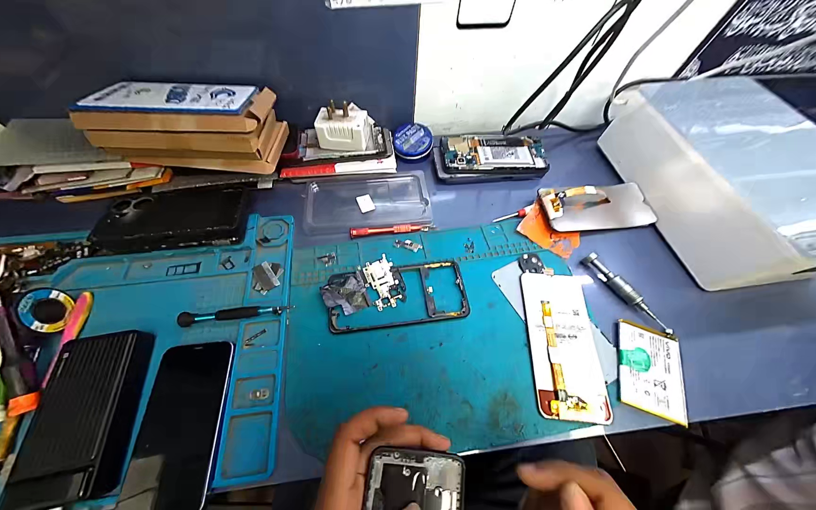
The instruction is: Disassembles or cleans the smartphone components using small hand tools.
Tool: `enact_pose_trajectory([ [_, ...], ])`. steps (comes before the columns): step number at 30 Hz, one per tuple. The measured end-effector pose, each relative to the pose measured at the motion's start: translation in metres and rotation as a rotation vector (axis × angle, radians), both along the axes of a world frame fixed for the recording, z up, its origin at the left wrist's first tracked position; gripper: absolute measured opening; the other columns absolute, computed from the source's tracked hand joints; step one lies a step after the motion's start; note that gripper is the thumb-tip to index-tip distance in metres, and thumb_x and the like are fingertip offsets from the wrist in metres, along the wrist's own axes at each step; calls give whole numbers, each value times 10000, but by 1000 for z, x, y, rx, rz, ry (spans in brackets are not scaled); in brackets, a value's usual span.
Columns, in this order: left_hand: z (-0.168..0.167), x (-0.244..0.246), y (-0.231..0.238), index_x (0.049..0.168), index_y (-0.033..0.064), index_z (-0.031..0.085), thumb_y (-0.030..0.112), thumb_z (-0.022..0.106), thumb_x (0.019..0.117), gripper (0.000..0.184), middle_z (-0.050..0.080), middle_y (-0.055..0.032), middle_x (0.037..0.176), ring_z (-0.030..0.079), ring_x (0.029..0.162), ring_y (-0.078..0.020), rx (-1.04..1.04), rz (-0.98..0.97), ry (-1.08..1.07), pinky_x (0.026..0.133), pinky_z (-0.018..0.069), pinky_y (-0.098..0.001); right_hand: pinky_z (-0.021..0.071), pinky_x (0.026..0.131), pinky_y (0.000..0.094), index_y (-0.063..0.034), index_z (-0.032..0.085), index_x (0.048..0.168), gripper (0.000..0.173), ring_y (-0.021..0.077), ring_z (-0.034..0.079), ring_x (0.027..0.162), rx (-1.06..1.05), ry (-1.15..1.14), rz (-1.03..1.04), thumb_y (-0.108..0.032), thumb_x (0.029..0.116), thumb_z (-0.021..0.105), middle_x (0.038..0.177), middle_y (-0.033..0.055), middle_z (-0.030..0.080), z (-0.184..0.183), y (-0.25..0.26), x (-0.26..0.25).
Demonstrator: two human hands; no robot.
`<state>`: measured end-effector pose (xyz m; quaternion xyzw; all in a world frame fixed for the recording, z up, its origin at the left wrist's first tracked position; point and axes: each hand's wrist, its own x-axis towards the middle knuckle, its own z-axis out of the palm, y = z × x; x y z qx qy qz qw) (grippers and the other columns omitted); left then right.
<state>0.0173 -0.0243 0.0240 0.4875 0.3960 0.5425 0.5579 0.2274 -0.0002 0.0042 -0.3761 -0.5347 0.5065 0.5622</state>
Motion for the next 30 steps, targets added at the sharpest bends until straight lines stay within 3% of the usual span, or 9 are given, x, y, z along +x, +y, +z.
enact_pose_trajectory([
  [3,-1,7,-4,1423,-10,283,-99,472,925,540,591,-175,1342,605,1241,-294,-7,-39,31,1038,529,-468,427,523,148,-82,739,1084,142,-36,498,580,-147,-129,75,-175,990,686,741,-74,633,6,4,-6],
  [6,-2,10,-4,1432,-14,287,-96,473,933,538,580,-183,1361,586,1271,-302,25,-59,62,1062,514,-476,398,478,159,-17,704,996,218,0,490,554,-192,-225,95,-109,851,838,718,-23,622,9,8,-15],
  [10,1,8,-3,1424,-6,281,-122,464,923,547,565,-200,1396,584,1281,-331,-5,-66,32,1055,522,-493,440,506,164,-8,745,960,65,-9,528,572,-240,-199,118,0,895,746,746,-19,680,9,10,-10],
  [16,-4,3,1,1424,-7,251,-134,473,918,567,515,-221,1471,565,1318,-351,-67,-128,-86,1069,513,-495,474,534,169,-4,732,1052,182,-5,570,614,-331,-28,209,64,949,599,880,3,728,-1,6,-1],
  [18,-3,1,3,1424,-7,243,-130,469,928,559,503,-227,1484,557,1329,-358,-84,-161,-125,1079,506,-500,492,552,181,-21,736,1094,180,-4,577,627,-357,52,266,-14,1005,580,897,5,730,-2,6,0],
  [21,-3,1,4,1429,-17,239,-127,473,939,554,523,-238,1463,569,1316,-365,-105,-178,-137,1072,512,-505,484,547,183,-56,752,1115,278,-9,556,589,-405,141,330,-221,1073,532,762,-36,686,-4,5,0],
  [23,-5,1,4,1434,-27,240,-127,474,937,558,541,-240,1442,584,1300,-361,-113,-181,-128,1064,521,-504,481,546,190,-70,755,1095,283,-2,552,582,-413,147,334,-271,1064,559,728,-47,662,-4,4,-1],
  [26,-6,1,2,1445,-44,228,-139,481,930,582,544,-241,1436,598,1282,-357,-134,-186,-138,1046,536,-494,491,536,178,-65,758,1033,121,-11,569,589,-411,91,266,-88,1001,644,779,-35,703,0,2,-5],
  [30,1,-1,-1,1443,-77,315,-105,515,937,545,637,-184,1298,675,1148,-263,-259,-130,-188,954,584,-415,485,508,182,-68,760,1009,141,-6,552,545,-435,95,184,-41,995,622,732,-31,689,4,1,-7],
])
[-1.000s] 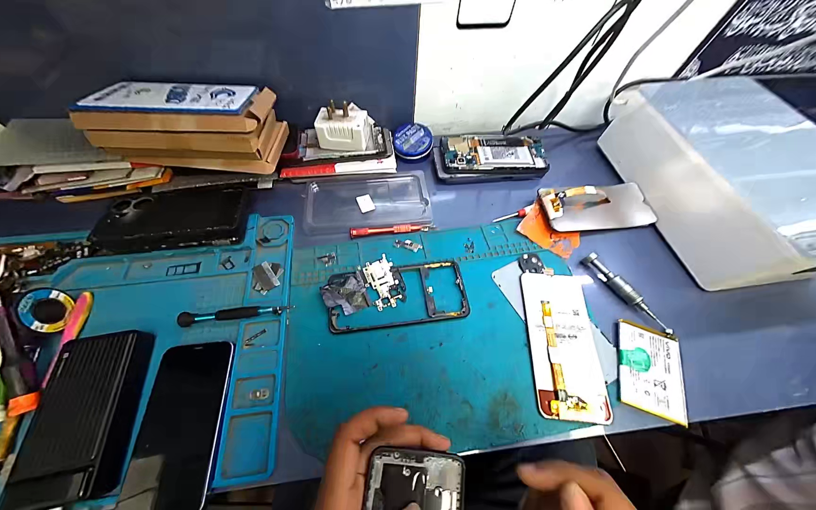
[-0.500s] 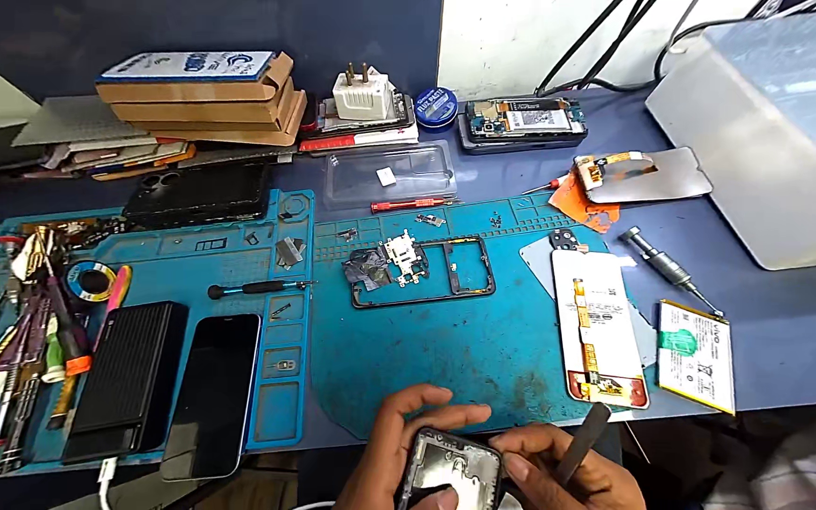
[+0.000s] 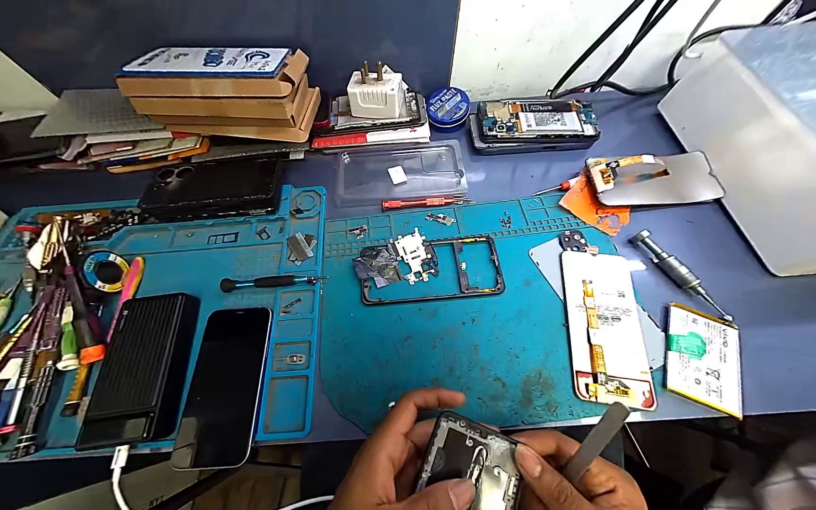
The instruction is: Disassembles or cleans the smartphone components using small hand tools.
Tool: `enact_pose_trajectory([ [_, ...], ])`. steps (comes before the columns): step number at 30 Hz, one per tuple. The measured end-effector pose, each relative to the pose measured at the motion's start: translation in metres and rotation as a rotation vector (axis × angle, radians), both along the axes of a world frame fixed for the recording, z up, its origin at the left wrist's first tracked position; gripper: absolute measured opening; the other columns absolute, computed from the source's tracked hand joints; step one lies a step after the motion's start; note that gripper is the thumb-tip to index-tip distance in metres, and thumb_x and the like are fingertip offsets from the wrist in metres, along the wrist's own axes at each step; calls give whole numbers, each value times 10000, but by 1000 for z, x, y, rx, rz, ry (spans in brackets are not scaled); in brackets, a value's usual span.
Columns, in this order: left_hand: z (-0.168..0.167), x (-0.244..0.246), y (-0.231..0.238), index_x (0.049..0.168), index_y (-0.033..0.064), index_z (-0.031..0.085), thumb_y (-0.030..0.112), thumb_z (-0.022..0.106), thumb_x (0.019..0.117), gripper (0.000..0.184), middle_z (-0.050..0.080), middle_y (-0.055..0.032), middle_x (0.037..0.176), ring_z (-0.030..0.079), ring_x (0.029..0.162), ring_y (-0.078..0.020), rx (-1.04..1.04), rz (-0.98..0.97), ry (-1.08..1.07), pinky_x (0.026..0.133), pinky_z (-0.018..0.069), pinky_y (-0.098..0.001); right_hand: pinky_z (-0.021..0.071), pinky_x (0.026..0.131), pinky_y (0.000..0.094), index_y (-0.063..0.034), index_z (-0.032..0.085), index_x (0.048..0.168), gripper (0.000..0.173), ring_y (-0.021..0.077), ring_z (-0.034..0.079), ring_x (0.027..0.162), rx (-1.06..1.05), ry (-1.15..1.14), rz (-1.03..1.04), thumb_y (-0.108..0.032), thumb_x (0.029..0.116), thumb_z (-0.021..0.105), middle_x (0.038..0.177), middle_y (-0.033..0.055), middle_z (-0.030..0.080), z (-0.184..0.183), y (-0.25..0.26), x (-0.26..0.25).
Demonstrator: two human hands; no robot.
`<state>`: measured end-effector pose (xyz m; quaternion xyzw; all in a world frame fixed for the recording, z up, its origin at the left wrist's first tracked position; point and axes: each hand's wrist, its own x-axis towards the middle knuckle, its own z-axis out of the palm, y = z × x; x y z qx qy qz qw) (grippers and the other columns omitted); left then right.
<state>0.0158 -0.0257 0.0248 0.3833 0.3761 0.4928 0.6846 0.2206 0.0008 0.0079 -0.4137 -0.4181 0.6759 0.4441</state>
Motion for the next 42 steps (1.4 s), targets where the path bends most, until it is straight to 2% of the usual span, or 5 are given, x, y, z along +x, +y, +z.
enact_pose_trajectory([
  [15,-7,-7,-14,1369,-71,464,-70,480,997,372,679,-114,1227,682,1097,-149,-67,-153,21,971,564,-365,471,450,181,-46,717,986,201,27,525,468,-120,38,-232,-45,1042,524,616,5,622,5,2,-5],
  [25,-10,-16,-12,1420,-65,424,-41,421,1015,405,670,-119,1246,678,1098,-160,-140,-37,-119,974,557,-367,536,432,237,-178,706,1127,606,83,626,498,84,37,-199,-515,1105,202,748,7,724,1,16,31],
  [31,-11,-14,-11,1329,-5,576,133,356,1086,356,693,-56,1175,670,1076,-120,-154,92,-123,972,551,-339,449,499,165,-108,713,1047,339,6,505,524,111,-99,-274,-114,1090,378,662,-84,594,-4,12,34],
  [36,-14,-14,-12,1372,-17,529,245,317,1111,426,676,-123,1240,667,1145,-186,-210,140,-292,1019,540,-392,468,421,199,-173,678,1214,503,43,541,473,138,-9,-201,-439,1123,261,702,-51,657,-8,10,33],
  [42,-16,-11,-11,1491,36,371,313,366,1096,482,577,-183,1378,585,1281,-344,-213,110,-530,1071,462,-619,437,513,154,-139,761,1068,341,-18,495,533,217,-119,-258,-216,1099,430,665,-129,593,-12,9,34],
])
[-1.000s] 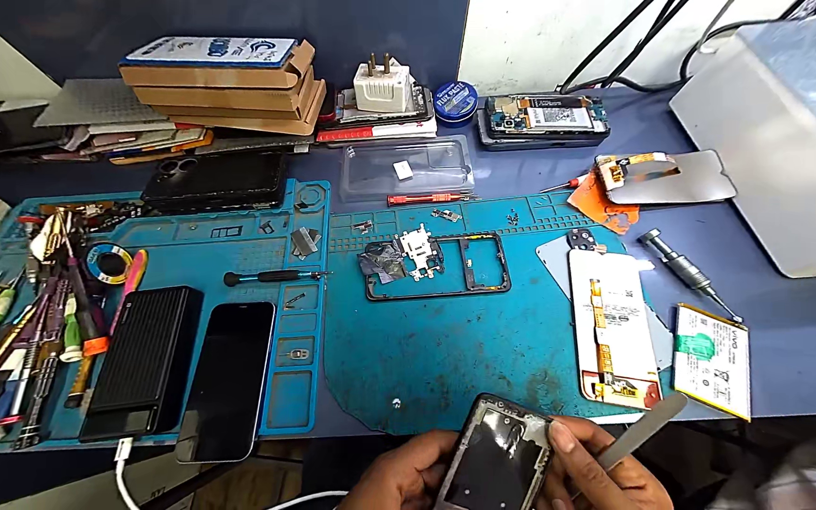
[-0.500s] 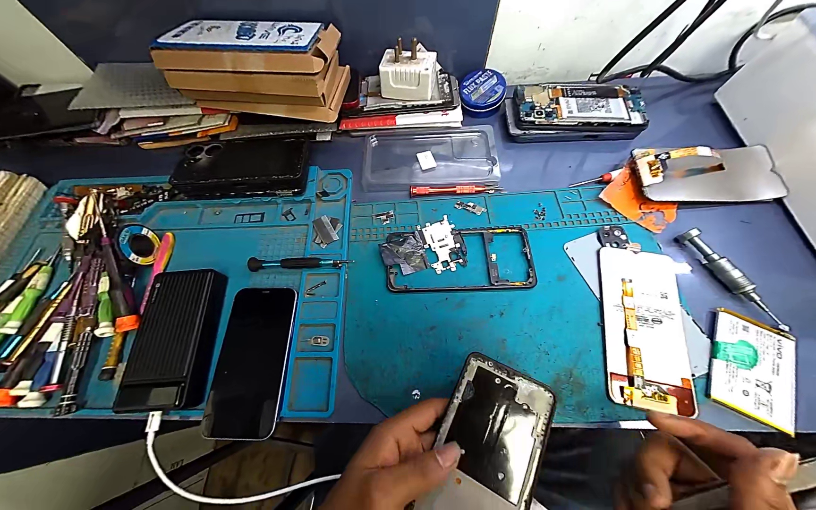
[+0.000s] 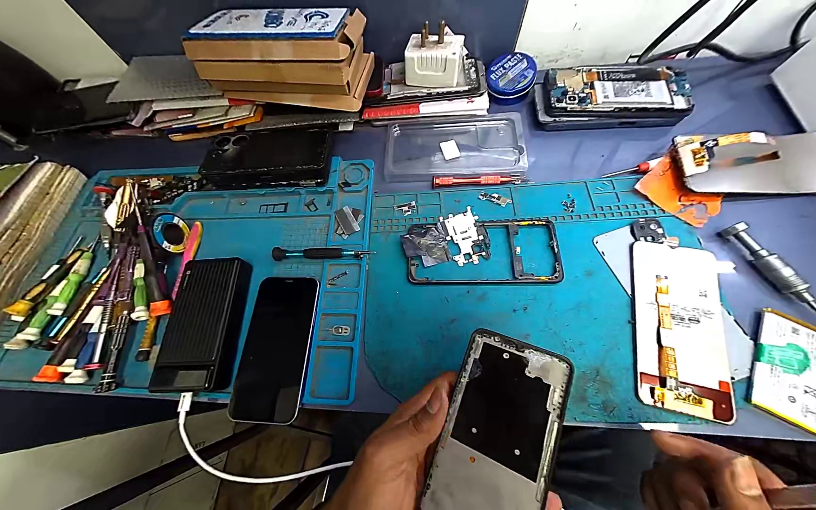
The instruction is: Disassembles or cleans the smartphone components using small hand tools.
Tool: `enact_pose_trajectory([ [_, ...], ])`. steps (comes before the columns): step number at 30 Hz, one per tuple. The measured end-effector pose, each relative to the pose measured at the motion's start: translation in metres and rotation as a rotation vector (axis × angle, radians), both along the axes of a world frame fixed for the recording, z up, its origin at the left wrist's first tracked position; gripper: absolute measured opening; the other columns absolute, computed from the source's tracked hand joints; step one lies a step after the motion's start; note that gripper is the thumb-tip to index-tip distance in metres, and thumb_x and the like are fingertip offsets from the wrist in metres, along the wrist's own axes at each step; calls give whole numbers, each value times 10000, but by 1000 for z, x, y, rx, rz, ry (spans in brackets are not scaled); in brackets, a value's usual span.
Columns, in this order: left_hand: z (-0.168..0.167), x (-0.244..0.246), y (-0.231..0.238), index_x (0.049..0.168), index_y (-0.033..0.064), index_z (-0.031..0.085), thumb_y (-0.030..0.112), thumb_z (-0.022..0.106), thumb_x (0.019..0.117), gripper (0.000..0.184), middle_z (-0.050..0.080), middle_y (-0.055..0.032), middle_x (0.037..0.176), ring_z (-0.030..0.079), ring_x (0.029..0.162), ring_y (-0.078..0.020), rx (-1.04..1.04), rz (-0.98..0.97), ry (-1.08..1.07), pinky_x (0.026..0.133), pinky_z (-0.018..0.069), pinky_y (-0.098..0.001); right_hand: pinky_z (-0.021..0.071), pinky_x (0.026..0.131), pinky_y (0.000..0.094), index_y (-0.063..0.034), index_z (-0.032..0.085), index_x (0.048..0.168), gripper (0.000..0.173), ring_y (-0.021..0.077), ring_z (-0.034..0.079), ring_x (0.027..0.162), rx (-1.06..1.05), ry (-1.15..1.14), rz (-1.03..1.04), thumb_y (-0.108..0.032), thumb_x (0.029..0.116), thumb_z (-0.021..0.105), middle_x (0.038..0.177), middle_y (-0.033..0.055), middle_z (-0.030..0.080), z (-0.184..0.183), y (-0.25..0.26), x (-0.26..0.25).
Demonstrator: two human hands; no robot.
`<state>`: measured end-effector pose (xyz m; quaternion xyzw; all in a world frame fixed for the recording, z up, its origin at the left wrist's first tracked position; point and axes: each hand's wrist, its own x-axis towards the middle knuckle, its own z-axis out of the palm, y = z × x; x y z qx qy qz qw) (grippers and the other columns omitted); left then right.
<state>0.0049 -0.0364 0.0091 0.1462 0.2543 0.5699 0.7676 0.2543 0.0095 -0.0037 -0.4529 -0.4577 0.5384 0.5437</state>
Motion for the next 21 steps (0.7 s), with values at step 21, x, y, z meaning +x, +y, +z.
enact_pose_trajectory([
  [21,-14,-3,-3,1592,205,241,374,425,1075,574,446,-296,1499,477,1331,-536,108,-199,-157,1035,455,-671,393,482,175,-160,744,1074,398,-5,426,495,23,60,45,-350,1114,396,601,-116,485,-3,-1,2],
])
